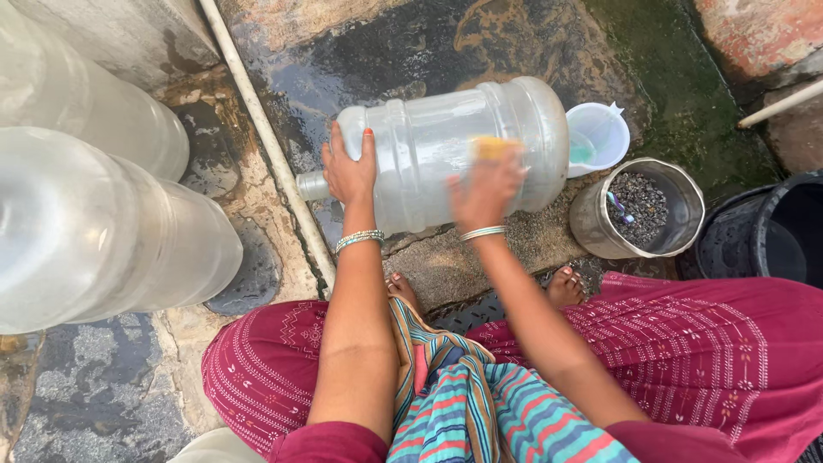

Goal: The person scrubs the exterior of a large plastic water dispenser bottle with a yellow sponge, then rinses it by shaking water inside and pouring it out. The person repeats this process for multiple bottles.

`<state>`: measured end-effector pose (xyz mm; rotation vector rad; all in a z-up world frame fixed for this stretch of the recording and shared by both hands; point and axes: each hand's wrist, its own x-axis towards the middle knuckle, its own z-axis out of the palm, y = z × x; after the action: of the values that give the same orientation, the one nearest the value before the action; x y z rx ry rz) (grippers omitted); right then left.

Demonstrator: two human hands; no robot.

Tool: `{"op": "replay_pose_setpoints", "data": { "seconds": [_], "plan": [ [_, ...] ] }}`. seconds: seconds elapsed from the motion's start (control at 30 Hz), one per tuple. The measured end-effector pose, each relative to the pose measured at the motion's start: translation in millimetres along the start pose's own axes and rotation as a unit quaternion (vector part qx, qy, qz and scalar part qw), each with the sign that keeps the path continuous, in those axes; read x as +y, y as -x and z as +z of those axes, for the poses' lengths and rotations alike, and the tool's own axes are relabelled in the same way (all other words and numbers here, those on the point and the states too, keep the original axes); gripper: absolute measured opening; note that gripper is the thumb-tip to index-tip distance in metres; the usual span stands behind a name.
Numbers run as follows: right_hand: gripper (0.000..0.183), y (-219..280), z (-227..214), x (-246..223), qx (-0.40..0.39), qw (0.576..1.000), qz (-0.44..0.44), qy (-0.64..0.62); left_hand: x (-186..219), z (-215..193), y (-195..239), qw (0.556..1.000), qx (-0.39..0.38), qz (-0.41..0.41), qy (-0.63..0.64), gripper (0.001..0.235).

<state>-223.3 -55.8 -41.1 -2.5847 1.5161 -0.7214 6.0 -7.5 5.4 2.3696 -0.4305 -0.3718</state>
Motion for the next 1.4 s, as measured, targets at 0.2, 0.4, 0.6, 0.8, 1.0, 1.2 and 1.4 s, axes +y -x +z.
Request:
{"op": "replay_pose_setpoints", "data": {
  "seconds": [0.2,0.4,0.6,0.8,1.0,1.2,1.4],
  "plan": [
    [0.090,34,39,-57,-0.240,0.945,-0.198,-0.104,-5,7,-13,1.000,-0.002,0.009,0.007,0.083],
    [0.097,9,2,109,0.056,0.998,0.040,-0.011,-35,18,-42,0.972,0.009,0.078,0.221,0.083],
    [0.106,-39,10,147,0.070,0.870,0.334,-0.356,-85,25,11,0.944,0.004,0.041,0.327,0.088],
    [0.102,-100,-26,149,-0.171,0.912,0.355,-0.117,-63,9,15,0.992,-0.026,0.047,0.113,0.094],
    [0.091,-95,-36,52,-0.118,0.979,0.164,-0.027,-37,5,18,0.999,0.032,0.010,0.042,0.084],
    [0.080,-33,1,-114,-0.157,0.943,-0.215,-0.202,-37,7,14,0.997,0.031,-0.004,0.065,0.077],
    [0.083,-80,-34,0,-0.171,0.985,0.026,-0.004,-28,9,9,0.997,0.029,-0.040,0.052,0.075]
  ]
}}
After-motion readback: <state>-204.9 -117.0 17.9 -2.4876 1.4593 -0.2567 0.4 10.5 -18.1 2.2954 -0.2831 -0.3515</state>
